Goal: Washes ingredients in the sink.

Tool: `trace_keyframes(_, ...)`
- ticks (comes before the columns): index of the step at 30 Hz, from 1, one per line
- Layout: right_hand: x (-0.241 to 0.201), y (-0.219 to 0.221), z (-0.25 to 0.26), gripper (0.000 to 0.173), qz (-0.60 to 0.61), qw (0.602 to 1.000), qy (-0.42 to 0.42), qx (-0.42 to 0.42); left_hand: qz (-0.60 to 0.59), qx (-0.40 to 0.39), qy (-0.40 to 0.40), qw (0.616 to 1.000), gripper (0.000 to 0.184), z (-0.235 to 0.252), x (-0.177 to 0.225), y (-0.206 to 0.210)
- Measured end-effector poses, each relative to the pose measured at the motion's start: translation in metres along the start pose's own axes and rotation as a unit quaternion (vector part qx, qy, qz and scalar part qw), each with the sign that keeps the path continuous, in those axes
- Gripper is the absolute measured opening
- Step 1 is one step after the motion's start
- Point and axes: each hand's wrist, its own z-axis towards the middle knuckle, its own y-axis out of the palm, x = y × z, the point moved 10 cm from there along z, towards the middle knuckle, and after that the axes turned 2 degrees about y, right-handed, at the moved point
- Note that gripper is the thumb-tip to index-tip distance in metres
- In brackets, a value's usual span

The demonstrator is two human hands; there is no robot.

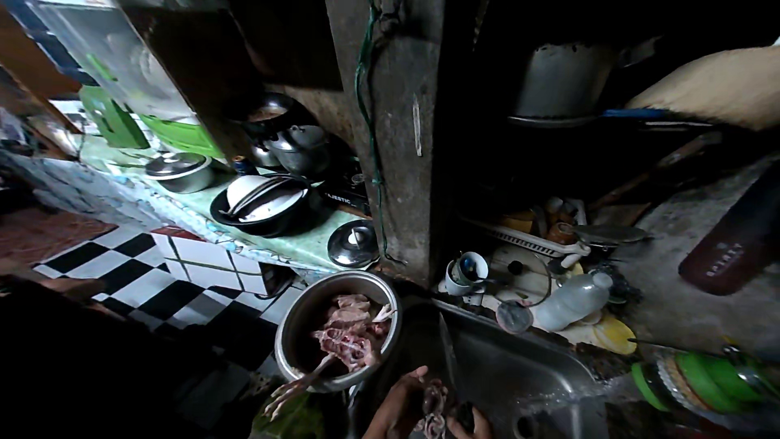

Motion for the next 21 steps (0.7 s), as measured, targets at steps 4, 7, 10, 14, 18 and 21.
trace_keyframes(4,-0.012,0.001,-0.01,0.045,0.12,0.993,-0.006,-0.006,-0.009,0.041,0.022,0.999,0.027,0.001,-0.009,-0.003)
trace_keyframes(7,-0.025,0.007,-0.003,0.042,0.21,0.976,-0.024,-0.046,0.019,0.006,0.069,0.997,0.034,-0.001,0.0,0.005)
trace_keyframes(10,-0.032,0.016,0.005,0.042,0.23,0.969,-0.019,-0.087,0.031,0.01,0.099,0.995,0.043,-0.009,0.013,0.01)
trace_keyframes(14,-0.037,0.026,0.012,0.051,0.208,0.97,-0.024,-0.121,0.065,-0.04,0.112,0.991,0.053,-0.018,0.021,0.017)
trace_keyframes(18,-0.052,0.007,0.014,0.051,0.112,0.989,-0.031,-0.088,0.054,-0.059,0.111,0.991,0.057,-0.021,0.021,0.007)
trace_keyframes(21,-0.071,-0.009,0.021,0.047,0.056,0.993,-0.054,-0.092,0.082,-0.04,0.087,0.992,0.056,-0.02,0.012,-0.008)
